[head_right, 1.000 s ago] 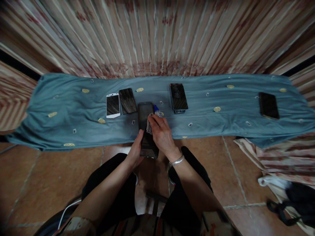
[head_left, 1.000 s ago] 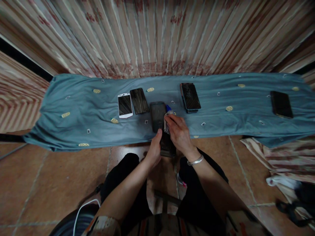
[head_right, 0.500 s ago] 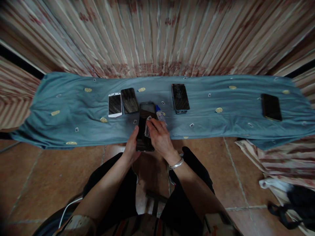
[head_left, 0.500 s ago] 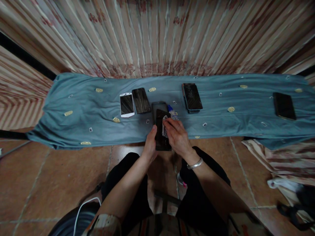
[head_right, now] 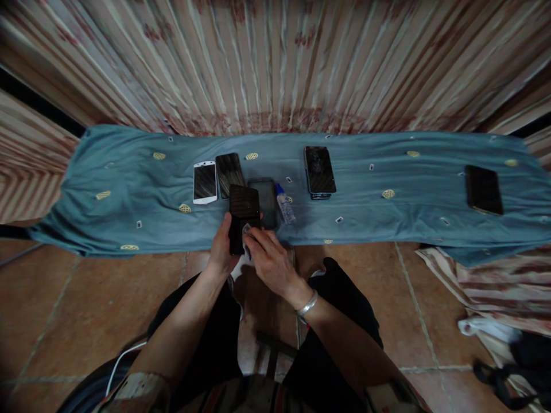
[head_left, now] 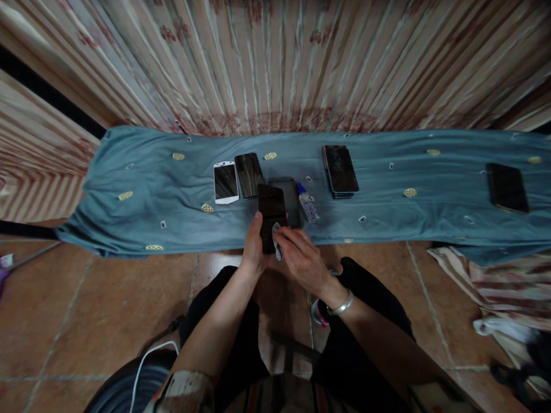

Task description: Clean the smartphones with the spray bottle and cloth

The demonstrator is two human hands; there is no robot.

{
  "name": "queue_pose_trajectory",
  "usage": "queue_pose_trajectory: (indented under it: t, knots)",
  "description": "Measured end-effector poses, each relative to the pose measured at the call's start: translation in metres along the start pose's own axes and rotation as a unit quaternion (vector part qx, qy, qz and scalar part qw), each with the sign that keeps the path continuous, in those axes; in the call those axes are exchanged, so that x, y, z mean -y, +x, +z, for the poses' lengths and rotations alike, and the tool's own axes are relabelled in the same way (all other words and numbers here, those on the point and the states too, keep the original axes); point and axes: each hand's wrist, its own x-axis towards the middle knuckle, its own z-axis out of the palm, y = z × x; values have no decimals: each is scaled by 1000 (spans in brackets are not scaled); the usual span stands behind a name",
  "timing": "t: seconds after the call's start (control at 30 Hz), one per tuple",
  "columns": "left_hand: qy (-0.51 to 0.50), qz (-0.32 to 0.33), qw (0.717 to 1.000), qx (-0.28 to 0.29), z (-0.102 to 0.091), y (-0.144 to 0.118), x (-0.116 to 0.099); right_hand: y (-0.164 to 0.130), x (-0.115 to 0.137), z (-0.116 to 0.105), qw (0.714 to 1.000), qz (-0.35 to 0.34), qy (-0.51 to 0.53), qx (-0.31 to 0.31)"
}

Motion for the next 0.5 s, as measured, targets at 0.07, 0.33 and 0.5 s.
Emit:
queue_pose_trajectory:
  t: [0.07,0.33,0.5]
  knots:
    - [7,-6,1000,-8,1,0,-4,-1,2,-2,1000,7,26,7]
    - [-37,9,999,-15,-1,1,-16,-1,-19,-14,956,209,197,-57]
    - [-38,-16,998,-38,1,1,-11,-1,-25,-4,830,380,403,-75]
